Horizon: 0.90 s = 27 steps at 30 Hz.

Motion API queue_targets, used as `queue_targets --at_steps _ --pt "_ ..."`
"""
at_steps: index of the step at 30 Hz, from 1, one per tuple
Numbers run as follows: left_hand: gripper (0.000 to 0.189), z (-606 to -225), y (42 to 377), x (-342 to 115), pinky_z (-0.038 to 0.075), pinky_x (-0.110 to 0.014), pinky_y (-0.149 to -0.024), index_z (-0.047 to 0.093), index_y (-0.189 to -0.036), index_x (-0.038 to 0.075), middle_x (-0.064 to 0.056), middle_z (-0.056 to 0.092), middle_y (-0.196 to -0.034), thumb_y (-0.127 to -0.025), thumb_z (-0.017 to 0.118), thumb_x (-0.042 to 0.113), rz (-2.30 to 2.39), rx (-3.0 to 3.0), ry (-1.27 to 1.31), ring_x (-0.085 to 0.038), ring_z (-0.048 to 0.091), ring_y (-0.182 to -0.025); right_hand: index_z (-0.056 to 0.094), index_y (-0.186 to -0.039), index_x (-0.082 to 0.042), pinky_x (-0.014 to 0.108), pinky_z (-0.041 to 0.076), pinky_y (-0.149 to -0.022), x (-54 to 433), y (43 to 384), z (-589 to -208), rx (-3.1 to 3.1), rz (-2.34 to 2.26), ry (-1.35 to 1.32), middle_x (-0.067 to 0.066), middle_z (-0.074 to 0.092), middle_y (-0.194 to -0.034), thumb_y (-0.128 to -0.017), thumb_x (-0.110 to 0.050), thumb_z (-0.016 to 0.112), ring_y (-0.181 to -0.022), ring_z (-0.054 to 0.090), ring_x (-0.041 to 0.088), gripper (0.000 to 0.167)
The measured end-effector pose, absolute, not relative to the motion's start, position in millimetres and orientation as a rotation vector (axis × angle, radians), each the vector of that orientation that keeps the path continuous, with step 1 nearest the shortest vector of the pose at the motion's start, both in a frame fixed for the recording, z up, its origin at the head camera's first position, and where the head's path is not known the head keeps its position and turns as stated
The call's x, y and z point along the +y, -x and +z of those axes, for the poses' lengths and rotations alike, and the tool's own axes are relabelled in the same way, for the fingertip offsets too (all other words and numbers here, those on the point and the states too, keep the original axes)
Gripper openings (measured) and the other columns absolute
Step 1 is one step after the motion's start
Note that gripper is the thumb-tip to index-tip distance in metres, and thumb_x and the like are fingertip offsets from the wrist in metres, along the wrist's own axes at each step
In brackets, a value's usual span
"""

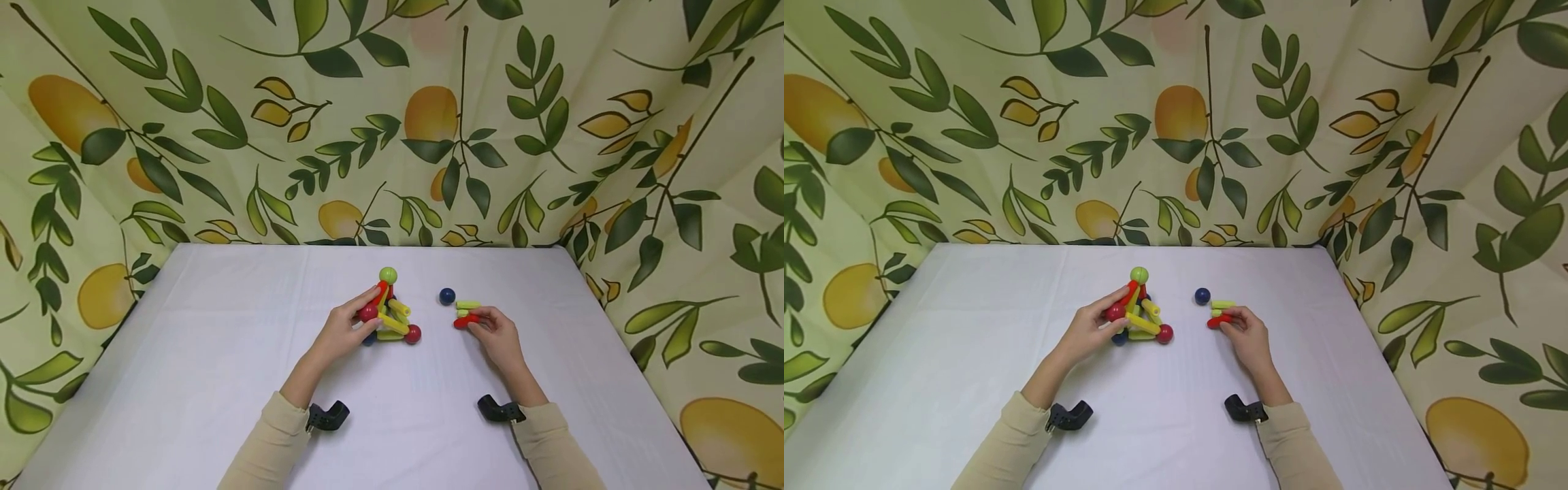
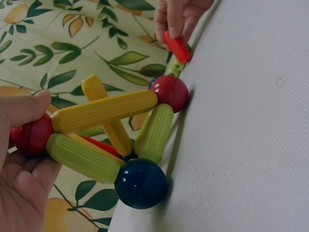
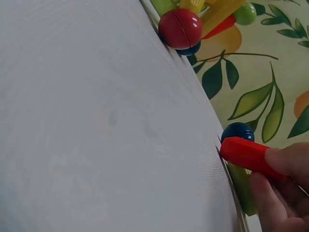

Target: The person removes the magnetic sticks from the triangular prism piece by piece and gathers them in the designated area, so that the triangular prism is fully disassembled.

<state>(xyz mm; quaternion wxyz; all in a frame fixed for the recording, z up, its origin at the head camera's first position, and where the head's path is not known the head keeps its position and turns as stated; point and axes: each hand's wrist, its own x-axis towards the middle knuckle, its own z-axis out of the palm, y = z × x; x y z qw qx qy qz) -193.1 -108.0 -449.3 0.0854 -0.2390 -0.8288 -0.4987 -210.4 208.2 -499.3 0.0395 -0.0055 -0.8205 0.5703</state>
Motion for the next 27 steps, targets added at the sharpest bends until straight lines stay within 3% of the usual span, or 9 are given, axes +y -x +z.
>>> queue_targets --at_steps 4,10,20,27 --pt "0.057 -449.7 193.8 -107.6 0.053 -0.036 -0.089 0.048 -0.138 0.003 -0.014 0.047 -0.143 -0.086 0.069 0.01 -1.49 -2.48 0.712 -0.034 0.051 -0.125 0.061 -0.114 -0.001 0.009 0.05 -0.081 209.5 207.0 -500.0 -2.585 1.587 0.1 0.017 0.062 -0.118 -0.088 -0.007 0.066 -0.107 0.061 0.027 0.027" --pt "0.057 -448.7 193.8 -107.8 0.053 -0.036 -0.09 0.048 -0.138 0.004 -0.013 0.047 -0.143 -0.086 0.069 0.01 -1.498 -2.495 0.696 -0.034 0.051 -0.126 0.062 -0.115 -0.002 0.024 0.054 -0.087 210.6 206.0 -501.1 -2.614 1.486 0.186 0.018 0.063 -0.117 -0.088 -0.009 0.066 -0.105 0.062 0.028 0.028" --pt "0.058 -447.7 193.3 -108.3 0.053 -0.036 -0.09 0.047 -0.138 0.004 -0.013 0.046 -0.144 -0.086 0.07 0.011 -1.51 -2.488 0.71 -0.034 0.05 -0.126 0.062 -0.112 -0.001 0.011 0.052 -0.074 209.8 206.6 -501.8 -2.605 1.408 0.225 0.018 0.064 -0.107 -0.088 -0.008 0.066 -0.093 0.063 0.027 0.026" --pt "0.057 -449.5 194.6 -108.5 0.053 -0.035 -0.09 0.047 -0.139 0.005 -0.012 0.046 -0.144 -0.086 0.069 0.012 -1.505 -2.496 0.703 -0.033 0.051 -0.126 0.06 -0.111 0.001 0.004 0.044 -0.067 210.0 208.6 -501.9 -2.624 1.372 0.249 0.019 0.063 -0.106 -0.087 -0.009 0.067 -0.092 0.061 0.026 0.027"
